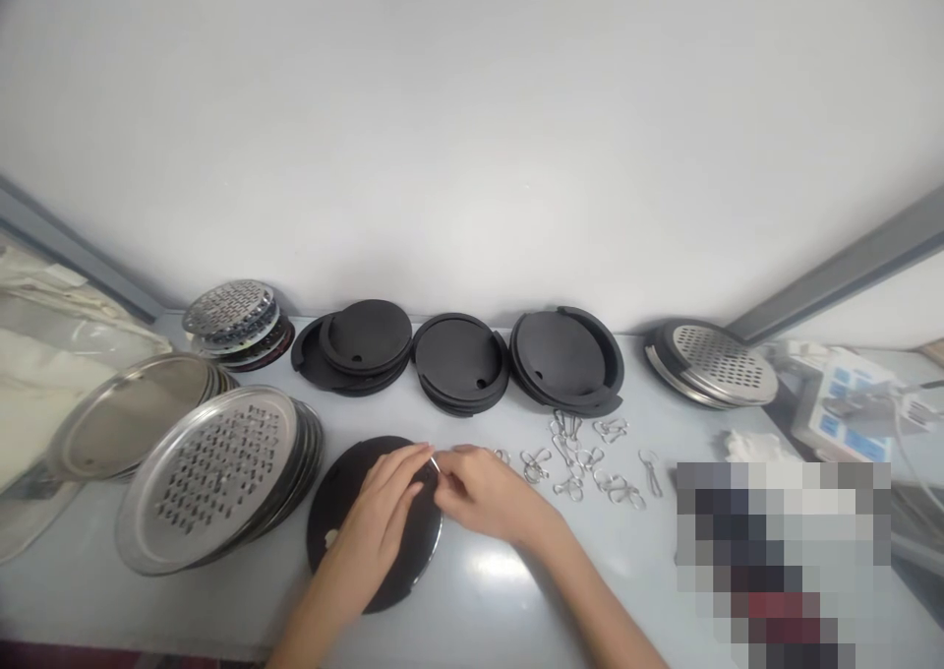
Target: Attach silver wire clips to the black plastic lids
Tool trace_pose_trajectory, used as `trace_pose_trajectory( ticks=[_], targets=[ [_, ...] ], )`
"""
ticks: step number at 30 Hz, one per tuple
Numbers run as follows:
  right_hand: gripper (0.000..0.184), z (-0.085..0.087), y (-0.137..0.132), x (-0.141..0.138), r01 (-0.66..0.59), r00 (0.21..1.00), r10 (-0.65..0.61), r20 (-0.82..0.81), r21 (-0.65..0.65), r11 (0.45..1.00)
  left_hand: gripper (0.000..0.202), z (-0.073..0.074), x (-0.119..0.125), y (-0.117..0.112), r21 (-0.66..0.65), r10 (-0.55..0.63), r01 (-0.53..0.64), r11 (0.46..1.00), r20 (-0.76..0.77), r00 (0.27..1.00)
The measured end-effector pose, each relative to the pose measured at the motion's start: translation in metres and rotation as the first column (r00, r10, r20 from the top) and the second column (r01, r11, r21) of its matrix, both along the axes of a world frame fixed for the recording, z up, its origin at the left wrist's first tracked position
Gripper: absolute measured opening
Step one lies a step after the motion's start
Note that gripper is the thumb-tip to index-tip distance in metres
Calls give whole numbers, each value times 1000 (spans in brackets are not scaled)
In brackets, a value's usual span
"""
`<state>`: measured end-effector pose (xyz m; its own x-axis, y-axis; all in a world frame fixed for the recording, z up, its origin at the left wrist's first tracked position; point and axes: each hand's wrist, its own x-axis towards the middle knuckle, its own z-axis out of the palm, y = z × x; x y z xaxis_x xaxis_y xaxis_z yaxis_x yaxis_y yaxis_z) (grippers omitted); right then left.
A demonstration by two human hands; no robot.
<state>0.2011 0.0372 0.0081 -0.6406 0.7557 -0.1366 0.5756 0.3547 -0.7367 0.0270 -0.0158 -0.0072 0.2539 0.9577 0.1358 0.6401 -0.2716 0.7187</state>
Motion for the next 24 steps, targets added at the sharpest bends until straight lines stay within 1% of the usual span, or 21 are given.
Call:
trace_pose_trajectory(
  ticks=[8, 14, 18, 24],
  targets=[
    [21, 1, 0, 0, 12, 1000, -12, -11, 1, 1000, 38, -1, -1, -1, -8, -12, 12, 1000, 4, 1000],
    [23, 7, 1, 8, 41, 999, -42, -18, -70, 997, 39, -1, -3, -2, -54, -23, 19, 998, -62, 998],
    [23, 7, 2, 10, 44, 999, -44, -5, -62, 997, 41, -2, -3, -2, -56, -27, 22, 998, -92, 995],
    [24, 10, 3, 8, 16, 1000, -16, -21, -27, 1000, 42, 0, -3, -3, -29, -1, -2, 1000, -78, 997]
  ],
)
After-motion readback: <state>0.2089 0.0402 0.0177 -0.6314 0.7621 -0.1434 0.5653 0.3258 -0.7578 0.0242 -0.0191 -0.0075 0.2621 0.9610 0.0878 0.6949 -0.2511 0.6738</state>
